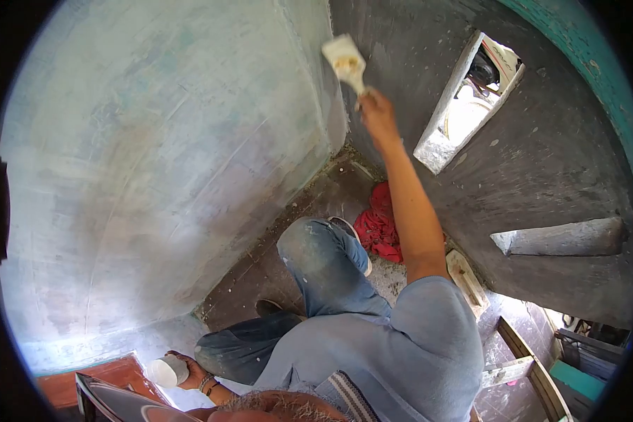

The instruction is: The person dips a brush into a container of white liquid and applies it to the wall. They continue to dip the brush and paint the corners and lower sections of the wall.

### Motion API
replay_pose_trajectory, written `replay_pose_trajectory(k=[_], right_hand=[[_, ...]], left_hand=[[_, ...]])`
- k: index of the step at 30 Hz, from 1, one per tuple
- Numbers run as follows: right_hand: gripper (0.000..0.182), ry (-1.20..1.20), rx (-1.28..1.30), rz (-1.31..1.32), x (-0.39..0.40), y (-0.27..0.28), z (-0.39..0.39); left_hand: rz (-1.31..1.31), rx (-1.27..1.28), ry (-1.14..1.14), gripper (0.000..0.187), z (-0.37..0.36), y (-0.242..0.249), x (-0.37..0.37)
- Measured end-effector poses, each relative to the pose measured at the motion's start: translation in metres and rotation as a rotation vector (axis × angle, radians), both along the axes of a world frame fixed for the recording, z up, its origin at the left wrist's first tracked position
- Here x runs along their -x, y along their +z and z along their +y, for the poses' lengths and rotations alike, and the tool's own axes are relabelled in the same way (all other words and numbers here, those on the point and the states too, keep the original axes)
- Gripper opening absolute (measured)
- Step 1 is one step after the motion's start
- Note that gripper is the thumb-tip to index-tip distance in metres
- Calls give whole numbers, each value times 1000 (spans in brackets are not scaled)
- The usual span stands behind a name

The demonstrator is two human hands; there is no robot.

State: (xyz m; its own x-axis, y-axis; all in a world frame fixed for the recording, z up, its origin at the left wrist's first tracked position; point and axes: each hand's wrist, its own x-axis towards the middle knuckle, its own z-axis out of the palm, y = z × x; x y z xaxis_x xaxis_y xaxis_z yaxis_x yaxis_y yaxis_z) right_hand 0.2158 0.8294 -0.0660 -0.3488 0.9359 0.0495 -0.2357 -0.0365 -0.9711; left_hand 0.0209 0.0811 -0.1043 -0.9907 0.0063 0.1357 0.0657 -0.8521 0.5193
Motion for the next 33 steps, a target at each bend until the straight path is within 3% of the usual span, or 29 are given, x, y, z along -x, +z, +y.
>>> replay_pose_trajectory(k=[4,7,8,13,16,19,24,26,28,33], right_hand=[[25,14,-81,-593,6,-148,21],[35,5,-222,-915,18,-170,33],[35,-34,-260,-913,23,-170,41],[33,-133,-459,-942,39,-58,50],[29,-97,-499,-752,9,1,38],[27,-97,-378,-368,-13,9,11],[17,61,48,-175,-33,-89,-30],[18,-19,13,-397,-33,-180,-33],[20,-65,115,-454,-26,-239,-47],[28,-65,-7,-744,-1,-307,-40]], left_hand=[[-8,29,24,55,0,2,-5],[1,16,10,56,1,1,0],[12,21,4,56,2,2,0],[16,38,73,56,-4,-13,13],[3,57,46,56,-13,-22,18],[3,89,40,56,-12,-11,9],[-27,99,35,55,-9,1,1],[-32,146,105,54,-22,-5,3],[-28,186,144,54,-35,-11,9],[-45,232,145,53,-27,-2,9]])
